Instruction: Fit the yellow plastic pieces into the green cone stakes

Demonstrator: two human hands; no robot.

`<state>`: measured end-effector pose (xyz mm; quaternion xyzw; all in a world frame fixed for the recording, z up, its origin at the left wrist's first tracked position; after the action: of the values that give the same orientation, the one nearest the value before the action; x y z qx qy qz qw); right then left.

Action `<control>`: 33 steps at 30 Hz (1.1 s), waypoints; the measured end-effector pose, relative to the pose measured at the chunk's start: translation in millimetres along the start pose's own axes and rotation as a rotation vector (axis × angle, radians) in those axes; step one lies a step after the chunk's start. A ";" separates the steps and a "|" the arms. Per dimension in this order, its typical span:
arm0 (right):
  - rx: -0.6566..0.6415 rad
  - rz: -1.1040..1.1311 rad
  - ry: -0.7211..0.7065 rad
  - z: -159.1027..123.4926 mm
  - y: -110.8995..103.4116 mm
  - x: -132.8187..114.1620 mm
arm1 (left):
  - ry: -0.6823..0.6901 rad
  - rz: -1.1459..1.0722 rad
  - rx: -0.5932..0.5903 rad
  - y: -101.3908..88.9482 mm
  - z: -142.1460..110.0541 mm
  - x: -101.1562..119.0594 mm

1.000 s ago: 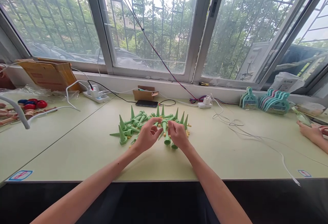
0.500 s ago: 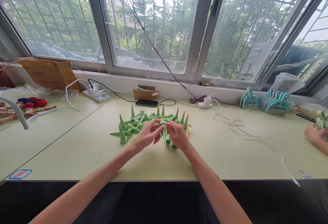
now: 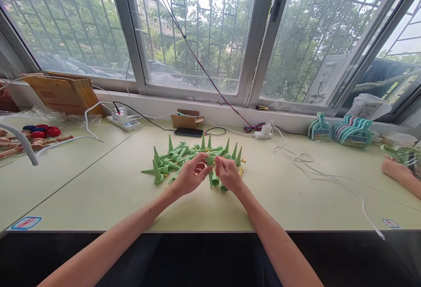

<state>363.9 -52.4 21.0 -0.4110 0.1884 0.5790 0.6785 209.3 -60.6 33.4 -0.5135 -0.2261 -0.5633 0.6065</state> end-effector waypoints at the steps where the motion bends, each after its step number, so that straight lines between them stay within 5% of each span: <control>1: 0.006 0.012 0.009 -0.1 0.3 0.4 | 0.016 0.032 0.005 0.1 -0.5 1.0; 17: -0.002 -0.026 0.050 0.7 1.7 -5.8 | 0.238 0.251 -0.027 0.3 -3.2 2.6; 29: 0.077 0.012 0.001 1.3 -1.5 -5.9 | -0.019 0.018 0.131 -3.5 -0.3 3.8; 33: 0.067 -0.053 -0.027 1.3 -2.6 -8.4 | -0.200 -0.095 0.062 -3.0 3.9 -2.0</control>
<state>363.8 -56.7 28.9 -0.3849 0.1876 0.5598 0.7094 207.2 -55.8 34.2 -0.5369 -0.3267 -0.5302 0.5692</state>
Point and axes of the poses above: each hand's wrist, its own z-axis towards the middle knuckle, its own y-axis out of the palm, x = y × z, the point moved 3 cm from there along z, towards the middle knuckle, and after that the axes turned 8 degrees about -y, right-handed, at the moved point
